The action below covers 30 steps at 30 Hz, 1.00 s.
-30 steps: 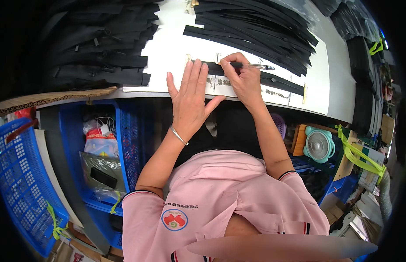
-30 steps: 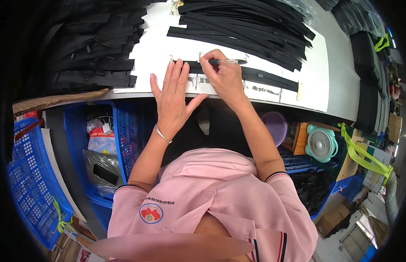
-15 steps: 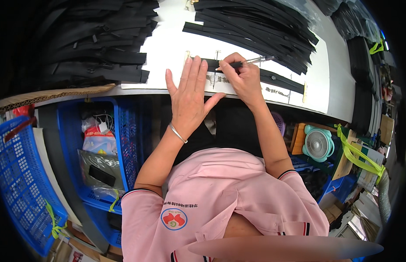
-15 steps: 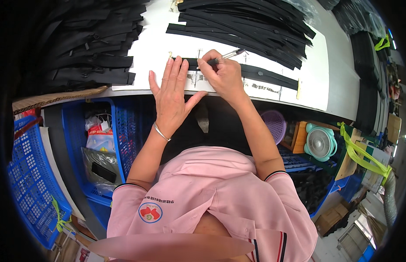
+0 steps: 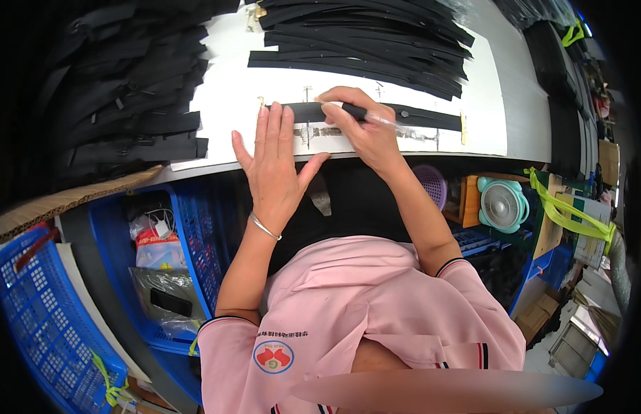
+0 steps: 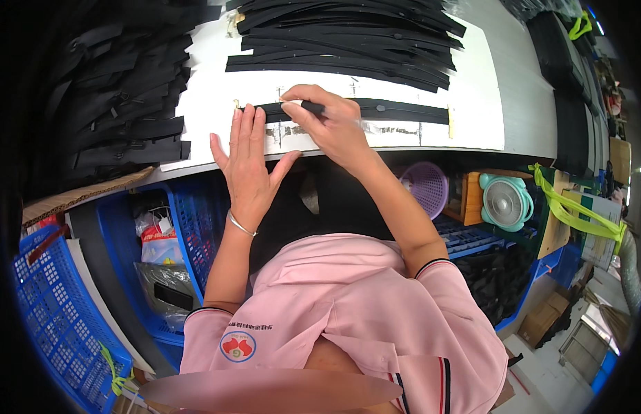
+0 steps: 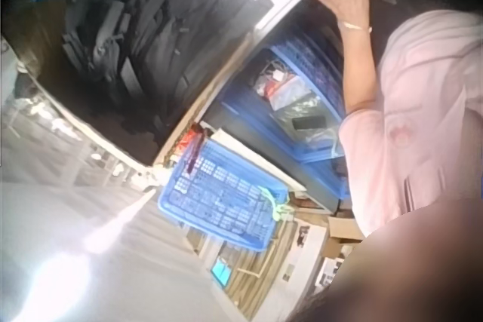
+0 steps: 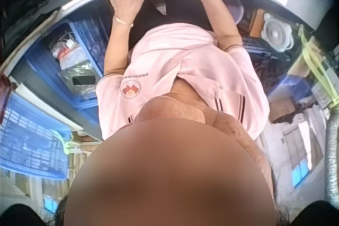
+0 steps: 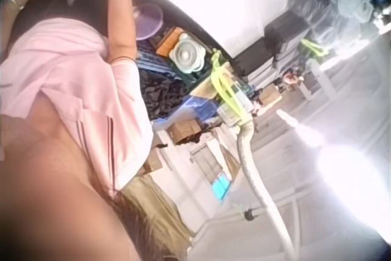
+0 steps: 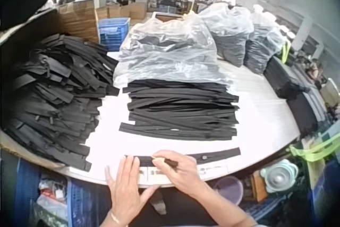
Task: The recorder uses a pen and a marking template on a workbench to draw alignment marks on a series of black zippers.
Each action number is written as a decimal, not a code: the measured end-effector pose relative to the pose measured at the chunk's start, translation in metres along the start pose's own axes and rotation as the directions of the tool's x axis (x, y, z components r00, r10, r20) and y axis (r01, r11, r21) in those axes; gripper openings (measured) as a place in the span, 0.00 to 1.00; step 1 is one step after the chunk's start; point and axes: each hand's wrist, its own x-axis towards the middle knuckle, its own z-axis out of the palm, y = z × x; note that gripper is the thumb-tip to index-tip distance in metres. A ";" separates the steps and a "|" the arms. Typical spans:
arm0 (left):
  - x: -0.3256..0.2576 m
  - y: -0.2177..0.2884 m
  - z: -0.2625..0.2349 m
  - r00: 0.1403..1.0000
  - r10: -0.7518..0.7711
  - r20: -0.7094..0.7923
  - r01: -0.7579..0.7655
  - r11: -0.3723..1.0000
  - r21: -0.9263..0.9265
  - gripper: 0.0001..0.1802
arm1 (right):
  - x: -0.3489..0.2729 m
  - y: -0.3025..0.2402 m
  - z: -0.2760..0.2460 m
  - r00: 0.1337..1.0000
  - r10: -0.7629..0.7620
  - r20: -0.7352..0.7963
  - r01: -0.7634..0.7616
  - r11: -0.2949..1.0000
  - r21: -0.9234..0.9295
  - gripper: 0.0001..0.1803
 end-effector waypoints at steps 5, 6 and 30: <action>0.001 0.000 0.000 1.000 0.015 0.000 -0.015 1.000 0.005 0.49 | 0.003 0.006 -0.031 0.938 -0.302 0.172 0.346 0.771 -0.534 0.11; 0.001 0.000 -0.001 1.000 0.016 -0.001 -0.016 1.000 0.010 0.49 | 0.000 0.011 -0.039 0.939 -0.302 0.166 0.343 0.770 -0.538 0.11; 0.050 0.064 0.023 0.994 0.074 -0.082 -0.106 0.847 -0.521 0.20 | -0.018 0.023 -0.069 0.917 -0.385 0.108 0.365 0.697 -0.617 0.14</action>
